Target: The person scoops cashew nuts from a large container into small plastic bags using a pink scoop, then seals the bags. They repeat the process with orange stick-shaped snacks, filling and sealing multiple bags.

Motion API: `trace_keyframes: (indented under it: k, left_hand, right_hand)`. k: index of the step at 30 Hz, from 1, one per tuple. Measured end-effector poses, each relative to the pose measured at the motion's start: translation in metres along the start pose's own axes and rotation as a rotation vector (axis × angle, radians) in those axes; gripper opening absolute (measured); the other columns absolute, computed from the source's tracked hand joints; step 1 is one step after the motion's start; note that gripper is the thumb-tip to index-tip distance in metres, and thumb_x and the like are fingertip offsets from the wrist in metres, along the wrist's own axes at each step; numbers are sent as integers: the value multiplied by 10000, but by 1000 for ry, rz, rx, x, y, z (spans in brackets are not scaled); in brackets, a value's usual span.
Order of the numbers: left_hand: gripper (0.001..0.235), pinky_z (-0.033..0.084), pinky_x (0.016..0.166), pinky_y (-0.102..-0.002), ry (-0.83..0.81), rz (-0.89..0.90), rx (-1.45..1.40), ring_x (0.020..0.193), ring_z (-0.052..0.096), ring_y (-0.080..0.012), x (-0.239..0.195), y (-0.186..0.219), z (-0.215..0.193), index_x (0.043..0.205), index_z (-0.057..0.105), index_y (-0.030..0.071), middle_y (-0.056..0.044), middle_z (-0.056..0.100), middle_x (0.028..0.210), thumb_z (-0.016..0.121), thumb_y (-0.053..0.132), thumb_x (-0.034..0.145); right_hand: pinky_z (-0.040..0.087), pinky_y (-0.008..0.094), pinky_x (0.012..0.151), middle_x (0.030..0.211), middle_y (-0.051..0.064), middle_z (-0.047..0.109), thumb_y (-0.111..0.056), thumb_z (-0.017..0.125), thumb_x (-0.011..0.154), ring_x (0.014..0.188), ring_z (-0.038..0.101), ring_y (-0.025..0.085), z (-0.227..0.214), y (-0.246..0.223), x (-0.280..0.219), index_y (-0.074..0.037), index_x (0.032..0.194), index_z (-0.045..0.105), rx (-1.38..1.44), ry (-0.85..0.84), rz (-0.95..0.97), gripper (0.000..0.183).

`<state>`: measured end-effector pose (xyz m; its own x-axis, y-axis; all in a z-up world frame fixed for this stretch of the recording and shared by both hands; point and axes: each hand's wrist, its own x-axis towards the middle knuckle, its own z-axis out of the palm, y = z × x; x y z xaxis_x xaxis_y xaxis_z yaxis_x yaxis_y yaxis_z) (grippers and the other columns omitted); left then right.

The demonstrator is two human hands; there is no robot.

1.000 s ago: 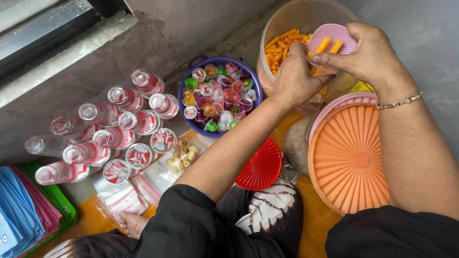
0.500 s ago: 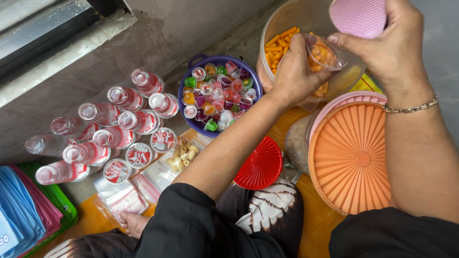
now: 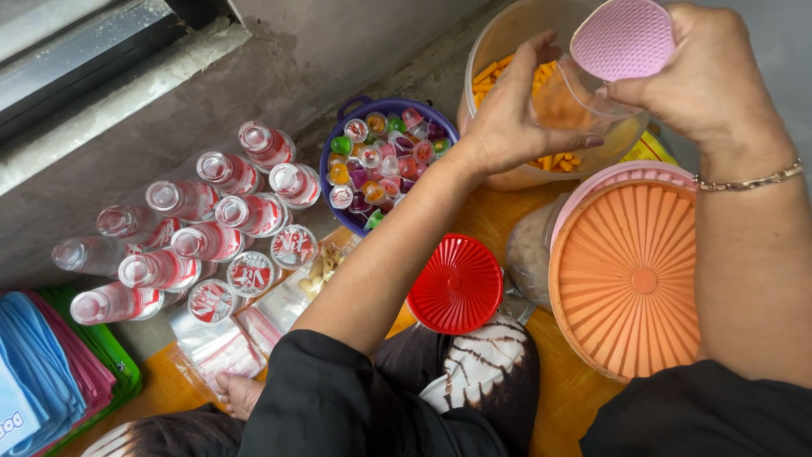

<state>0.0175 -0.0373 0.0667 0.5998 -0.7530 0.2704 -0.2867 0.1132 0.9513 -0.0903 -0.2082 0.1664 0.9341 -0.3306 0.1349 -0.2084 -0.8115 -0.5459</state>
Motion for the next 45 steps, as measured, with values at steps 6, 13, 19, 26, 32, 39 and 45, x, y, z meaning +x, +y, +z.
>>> trace_keyframes:
  k: [6,13,19,26,32,39,45]
  left_hand:
    - [754,428,1182,-373,-143,-125,-225,1378,609,-250,7,-33,-4,1388,591,76,-102,647,1441,902,318,746]
    - [185,602,923,-278,-207,-31,-487,1017,746,-138,6,-70,-1,1096,752,57,-60,792,1094,743,142,932]
    - [941,529,1143,-423,-363,-96,-622,1388,546,-285,-4,-58,-8,1489,428,114,-137,544,1488,977,52,727]
    - [355,625,984,-341,-494,-69,-803,1078,744,-194,-13,-21,-14,1169,705,35,-91,765,1174,869,9,856]
    - [401,652,909,-320,-550,-161,-560,986,782,-182,-12,-22,-20,1075,737,40,-56,801,1078,906,-67,727]
    - [649,481,1161,-311,-597,-109,-606,1343,596,-215,-10,-35,-16,1393,549,12,-108,615,1425,895,76,848]
    - [211,666,772,-284,-410,-179,-731,858,789,-186,-10,-36,-17,1065,744,41,-102,804,983,735,212,943]
  right_hand:
    - [489,314,868,1187,40,678,8,933,851,1077,606,158,-2,2,-1,-40,1228,707,-35,36,-85,442]
    - [540,244,882,1191,4,678,-27,926,850,1081,609,89,2,-12,-6,-55,1287,693,142,2,54,496]
    - [336,197,392,891,-41,582,-125,913,849,604,475,41,-3,-21,-8,-138,1113,625,300,-8,254,391]
    - [279,232,261,794,-10,547,-82,820,926,529,447,58,-2,-22,-7,-118,1164,633,255,-28,315,304]
    - [277,231,258,738,11,547,-80,839,880,503,459,64,1,-10,-8,-91,1141,630,352,-58,314,335]
    - [547,178,678,988,-48,670,-3,839,814,840,635,37,14,3,-5,-127,1172,664,471,-57,335,418]
    - [525,175,662,980,-45,662,-36,869,796,852,624,31,19,-5,-2,-112,1138,661,475,-75,275,407]
